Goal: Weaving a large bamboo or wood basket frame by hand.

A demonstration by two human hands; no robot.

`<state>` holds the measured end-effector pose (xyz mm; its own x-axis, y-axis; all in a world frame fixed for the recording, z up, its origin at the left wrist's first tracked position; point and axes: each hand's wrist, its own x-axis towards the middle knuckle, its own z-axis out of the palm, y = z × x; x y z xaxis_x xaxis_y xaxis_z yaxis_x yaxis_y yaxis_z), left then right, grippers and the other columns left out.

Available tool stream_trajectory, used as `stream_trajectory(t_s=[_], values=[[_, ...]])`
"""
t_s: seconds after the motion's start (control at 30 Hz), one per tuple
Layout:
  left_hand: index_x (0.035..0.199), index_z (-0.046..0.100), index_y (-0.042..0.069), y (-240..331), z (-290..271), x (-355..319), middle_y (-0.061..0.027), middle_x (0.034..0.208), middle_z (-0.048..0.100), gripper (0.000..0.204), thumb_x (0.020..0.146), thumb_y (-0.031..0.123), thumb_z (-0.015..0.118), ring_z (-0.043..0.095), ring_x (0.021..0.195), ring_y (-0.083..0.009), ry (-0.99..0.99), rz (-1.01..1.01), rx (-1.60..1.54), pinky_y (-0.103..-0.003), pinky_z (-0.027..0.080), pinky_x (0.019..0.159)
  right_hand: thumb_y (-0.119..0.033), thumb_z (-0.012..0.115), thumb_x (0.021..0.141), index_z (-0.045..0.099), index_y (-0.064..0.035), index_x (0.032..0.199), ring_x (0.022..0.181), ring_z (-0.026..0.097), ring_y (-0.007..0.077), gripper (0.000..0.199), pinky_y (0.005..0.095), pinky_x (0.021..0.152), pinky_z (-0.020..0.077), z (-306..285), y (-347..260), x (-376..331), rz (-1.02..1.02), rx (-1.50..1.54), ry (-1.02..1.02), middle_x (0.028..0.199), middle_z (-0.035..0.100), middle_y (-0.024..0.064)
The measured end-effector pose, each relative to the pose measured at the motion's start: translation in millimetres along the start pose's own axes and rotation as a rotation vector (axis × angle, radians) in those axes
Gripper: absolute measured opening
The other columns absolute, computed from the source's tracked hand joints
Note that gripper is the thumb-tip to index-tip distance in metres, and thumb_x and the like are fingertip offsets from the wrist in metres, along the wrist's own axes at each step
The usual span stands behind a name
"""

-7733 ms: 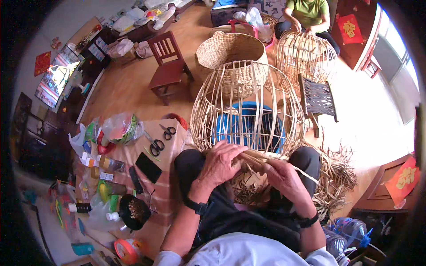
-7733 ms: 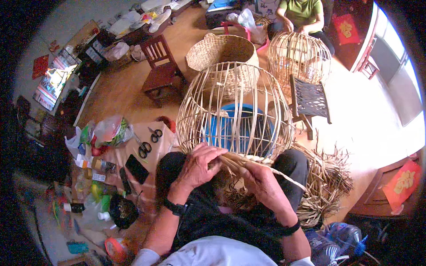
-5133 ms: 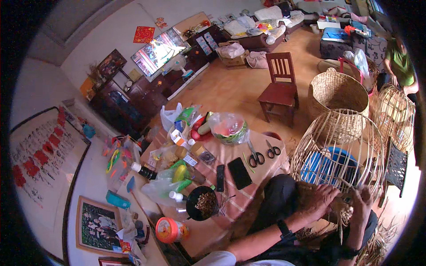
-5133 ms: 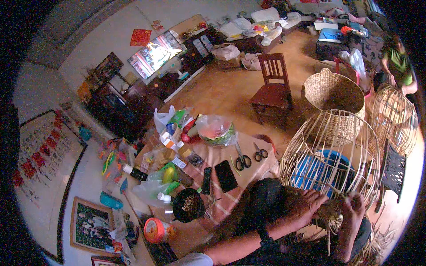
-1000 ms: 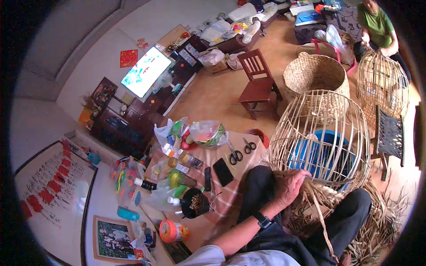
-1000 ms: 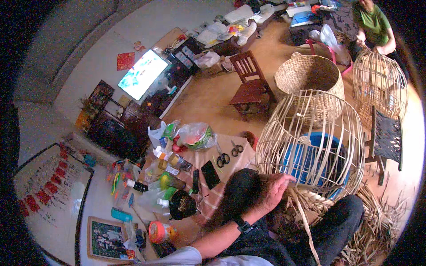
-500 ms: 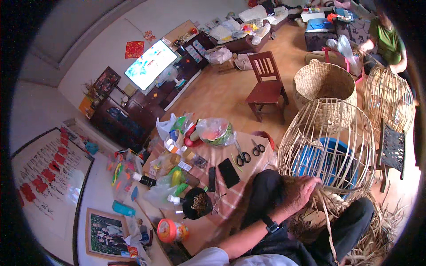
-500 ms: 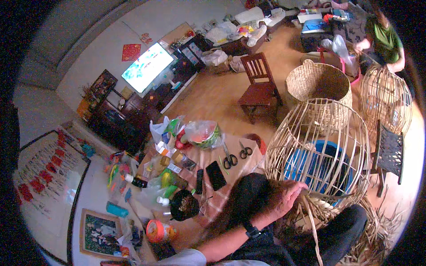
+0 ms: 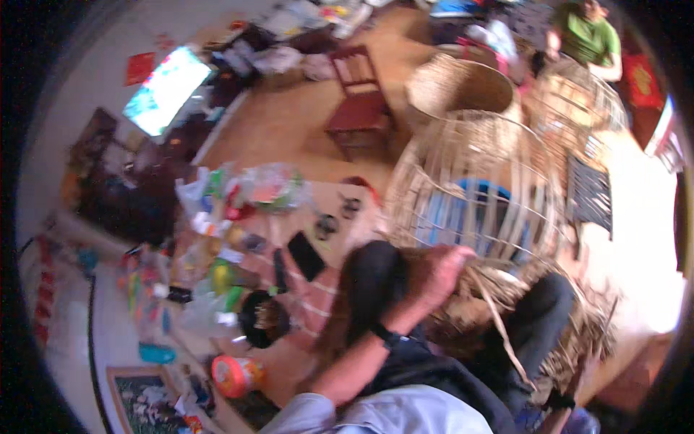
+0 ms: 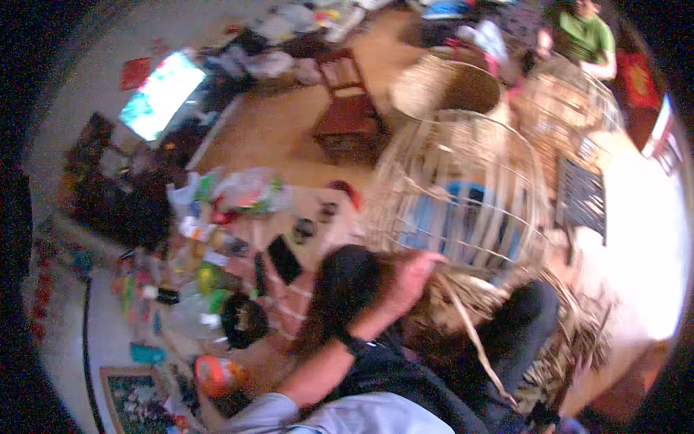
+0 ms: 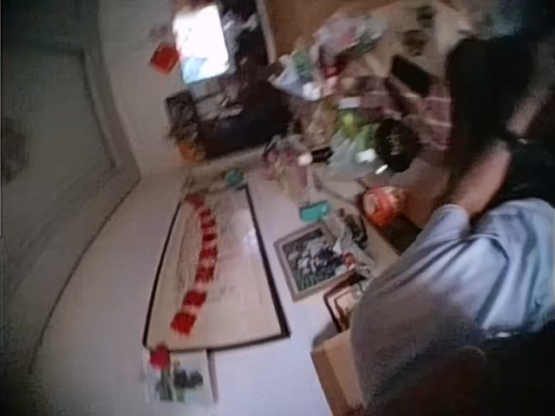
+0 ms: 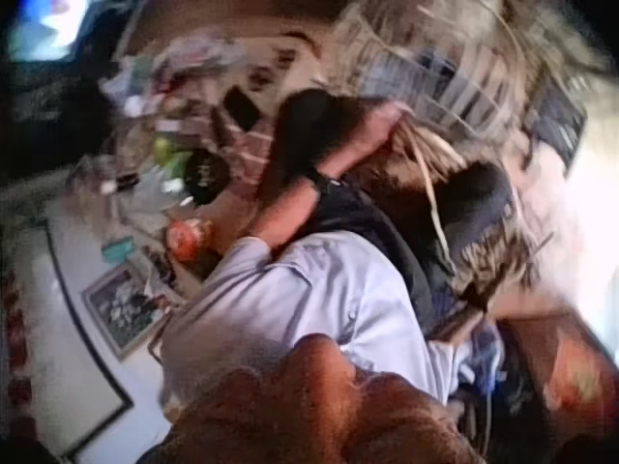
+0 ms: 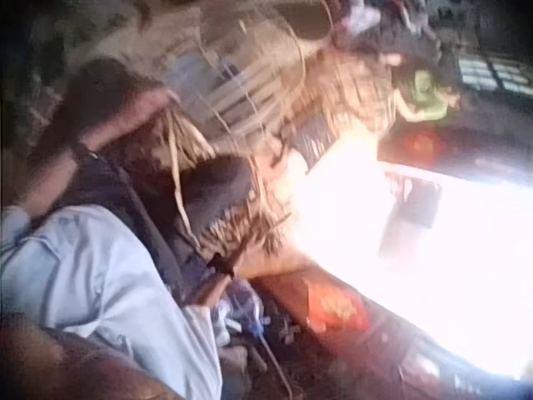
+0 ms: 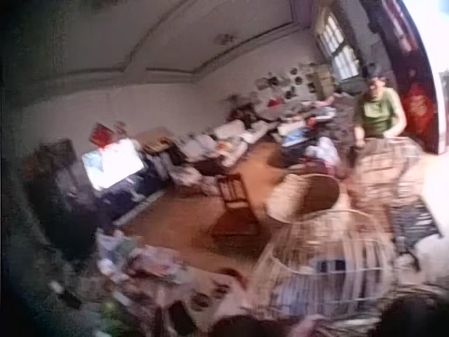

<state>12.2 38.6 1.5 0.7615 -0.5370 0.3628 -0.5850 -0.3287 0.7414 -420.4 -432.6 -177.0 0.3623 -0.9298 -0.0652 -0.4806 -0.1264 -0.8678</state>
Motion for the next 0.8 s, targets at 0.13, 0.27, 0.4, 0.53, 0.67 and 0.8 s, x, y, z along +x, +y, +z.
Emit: stream_trajectory(t_s=[0.13,0.27,0.4,0.53,0.67,0.8], values=[[0.113,0.073,0.006,27.3,-24.1,6.2,-0.0159,0.106,0.075,0.022,0.098,-0.001,0.058,0.069,0.103,-0.0367,0.098,0.104,0.045,-0.047,0.052,0.097,-0.017,0.06,0.108,0.06,-0.0072,0.145,0.074,0.052,0.0051,0.039,0.0215,0.063,0.0412,-10.5,-105.7,-22.8,-0.026,0.392,-0.064,0.089,0.058,-0.0041],[0.114,0.071,0.004,53.0,-41.1,12.9,-0.0145,0.105,0.074,0.024,0.096,-0.006,0.059,0.071,0.106,-0.0328,0.2,0.079,0.136,-0.041,0.055,0.095,-0.015,0.065,0.104,0.067,-0.002,0.129,0.073,0.052,0.0053,0.028,0.0207,0.059,0.0397,30.6,-249.3,-112.4,-0.06,0.382,-0.165,0.091,0.06,-0.0044],[0.114,0.071,0.004,61.4,-36.9,17.2,-0.0149,0.103,0.073,0.023,0.093,-0.004,0.063,0.069,0.101,-0.0344,0.013,0.081,0.098,-0.044,0.056,0.091,-0.005,0.071,0.095,0.068,-0.0009,0.117,0.076,0.055,0.0088,0.022,0.0254,0.065,0.0457,95.8,-326.9,-160.7,-0.602,-0.036,-0.427,0.087,0.06,0.0006],[0.112,0.071,0.005,62.2,-28.1,22.5,-0.0169,0.101,0.073,0.02,0.092,0.004,0.07,0.069,0.096,-0.0366,-0.057,0.187,0.363,-0.046,0.056,0.088,0.002,0.069,0.093,0.068,-0.0024,0.118,0.069,0.062,0.0243,0.026,0.0329,0.065,0.0507,119.4,-370.8,-179.3,-0.485,0.019,-0.584,0.09,0.068,0.0114],[0.114,0.07,0.005,48.1,-14.2,22.2,-0.0171,0.099,0.075,0.02,0.094,0.009,0.071,0.071,0.096,-0.0388,-0.117,0.04,0.289,-0.047,0.056,0.086,0.002,0.066,0.096,0.068,-0.0025,0.12,0.073,0.07,0.0188,0.024,0.0323,0.069,0.0554,122.6,-363.4,-178.1,-0.586,-0.047,-0.595,0.087,0.071,0.01],[0.122,0.068,0.005,58.8,-20.2,30.4,-0.018,0.106,0.078,0.026,0.097,0.011,0.071,0.074,0.1,-0.038,-0.267,-0.17,0.091,-0.046,0.059,0.084,0.0,0.064,0.097,0.068,-0.0013,0.121,0.073,0.067,0.0153,0.024,0.0317,0.07,0.0545,115.0,-360.0,-182.6,-0.581,-0.05,-0.553,0.084,0.068,0.0086]])
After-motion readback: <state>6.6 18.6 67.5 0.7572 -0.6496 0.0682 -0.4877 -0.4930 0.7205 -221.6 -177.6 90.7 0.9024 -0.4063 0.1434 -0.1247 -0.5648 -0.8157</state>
